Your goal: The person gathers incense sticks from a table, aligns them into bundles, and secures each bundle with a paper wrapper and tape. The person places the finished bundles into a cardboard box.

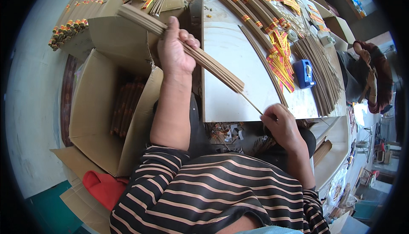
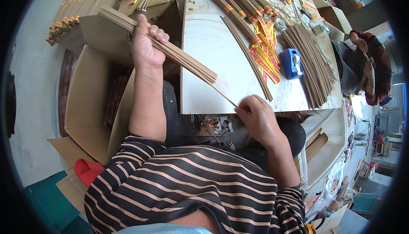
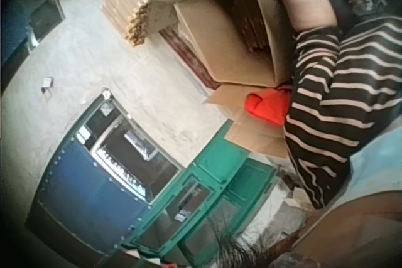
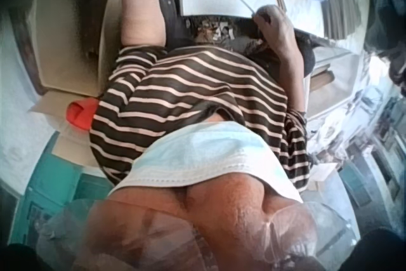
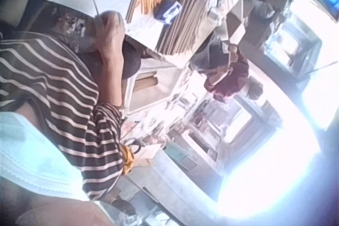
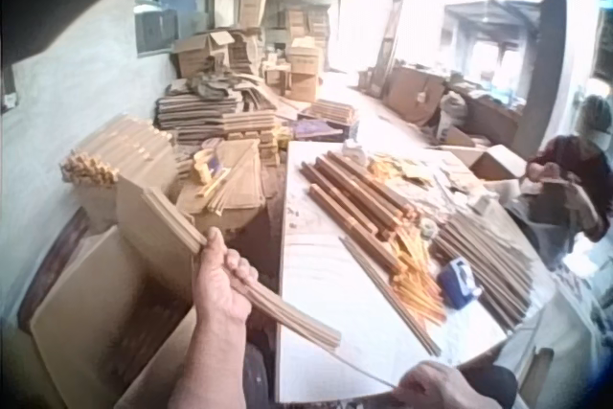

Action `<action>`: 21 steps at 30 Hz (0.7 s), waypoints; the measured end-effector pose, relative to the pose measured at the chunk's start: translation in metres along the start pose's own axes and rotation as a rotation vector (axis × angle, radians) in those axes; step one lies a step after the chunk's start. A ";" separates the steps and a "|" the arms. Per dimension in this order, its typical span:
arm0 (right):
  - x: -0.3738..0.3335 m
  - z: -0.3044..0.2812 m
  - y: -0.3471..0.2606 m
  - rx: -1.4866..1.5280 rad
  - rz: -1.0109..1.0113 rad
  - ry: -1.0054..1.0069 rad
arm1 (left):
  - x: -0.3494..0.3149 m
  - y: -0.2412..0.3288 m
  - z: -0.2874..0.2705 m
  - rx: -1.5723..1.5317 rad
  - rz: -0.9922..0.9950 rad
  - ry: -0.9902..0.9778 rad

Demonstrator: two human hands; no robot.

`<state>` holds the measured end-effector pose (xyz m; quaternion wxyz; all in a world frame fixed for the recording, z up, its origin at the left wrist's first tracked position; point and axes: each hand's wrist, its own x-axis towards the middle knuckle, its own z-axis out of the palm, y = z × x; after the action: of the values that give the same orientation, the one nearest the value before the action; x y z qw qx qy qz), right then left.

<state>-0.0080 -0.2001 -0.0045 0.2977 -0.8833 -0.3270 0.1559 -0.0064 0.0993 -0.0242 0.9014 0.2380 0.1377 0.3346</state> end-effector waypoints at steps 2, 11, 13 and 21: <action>-0.017 -0.007 0.019 -0.029 0.018 0.003 | 0.004 0.015 -0.006 -0.018 0.067 0.031; 0.015 -0.007 0.058 -0.087 0.172 0.189 | -0.008 -0.006 0.008 -0.032 -0.120 -0.112; 0.040 -0.002 0.060 -0.223 0.124 0.174 | -0.013 -0.018 0.012 -0.052 -0.203 -0.189; 0.077 0.022 -0.028 0.817 0.083 -0.271 | -0.030 -0.039 0.024 -0.044 -0.405 -0.320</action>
<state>0.0249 -0.1224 -0.0097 0.5707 -0.6768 -0.2389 0.3991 0.0016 0.0454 -0.0214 0.9653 0.2359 0.0307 0.1081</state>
